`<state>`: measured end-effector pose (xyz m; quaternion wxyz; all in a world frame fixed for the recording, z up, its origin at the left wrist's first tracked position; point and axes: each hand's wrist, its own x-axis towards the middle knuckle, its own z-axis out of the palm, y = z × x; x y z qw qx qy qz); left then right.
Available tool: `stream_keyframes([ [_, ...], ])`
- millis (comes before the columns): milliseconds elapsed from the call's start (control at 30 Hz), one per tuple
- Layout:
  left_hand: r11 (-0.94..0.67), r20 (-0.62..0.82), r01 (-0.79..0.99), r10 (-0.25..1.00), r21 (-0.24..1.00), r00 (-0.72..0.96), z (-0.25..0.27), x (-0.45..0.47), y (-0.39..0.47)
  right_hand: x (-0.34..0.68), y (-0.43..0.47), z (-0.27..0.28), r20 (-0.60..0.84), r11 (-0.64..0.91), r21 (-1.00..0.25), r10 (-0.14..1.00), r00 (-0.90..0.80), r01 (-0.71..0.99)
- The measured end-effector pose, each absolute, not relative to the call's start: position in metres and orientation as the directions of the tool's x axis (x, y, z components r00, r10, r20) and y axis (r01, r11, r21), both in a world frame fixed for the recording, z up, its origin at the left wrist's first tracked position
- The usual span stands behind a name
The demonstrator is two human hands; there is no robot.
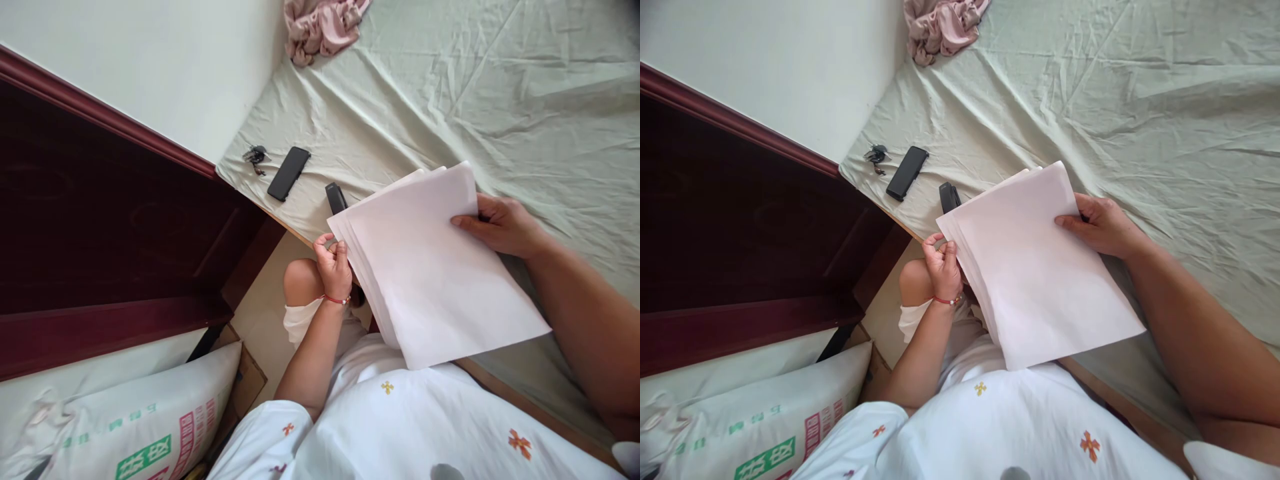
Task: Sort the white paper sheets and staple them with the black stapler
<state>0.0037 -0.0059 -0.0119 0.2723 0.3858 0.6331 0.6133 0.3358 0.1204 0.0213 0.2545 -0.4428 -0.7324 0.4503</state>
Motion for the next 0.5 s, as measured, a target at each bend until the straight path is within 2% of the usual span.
stream_keyframes([
  [200,-0.116,0.175,0.147,0.842,0.982,-0.511,-0.0102,0.0111,-0.0085,0.3386,0.1206,0.0197,-0.033,0.199,-0.862,0.895,-0.444,0.465],
  [333,-0.165,0.212,0.139,0.85,0.976,-0.482,-0.0115,0.013,-0.0063,0.3353,0.1193,0.0228,-0.085,0.143,-0.847,0.914,-0.397,0.512],
  [500,-0.169,0.229,0.165,0.84,0.972,-0.492,-0.014,0.0096,-0.0035,0.3289,0.1176,0.0266,-0.032,0.116,-0.851,0.962,-0.27,0.513],
])
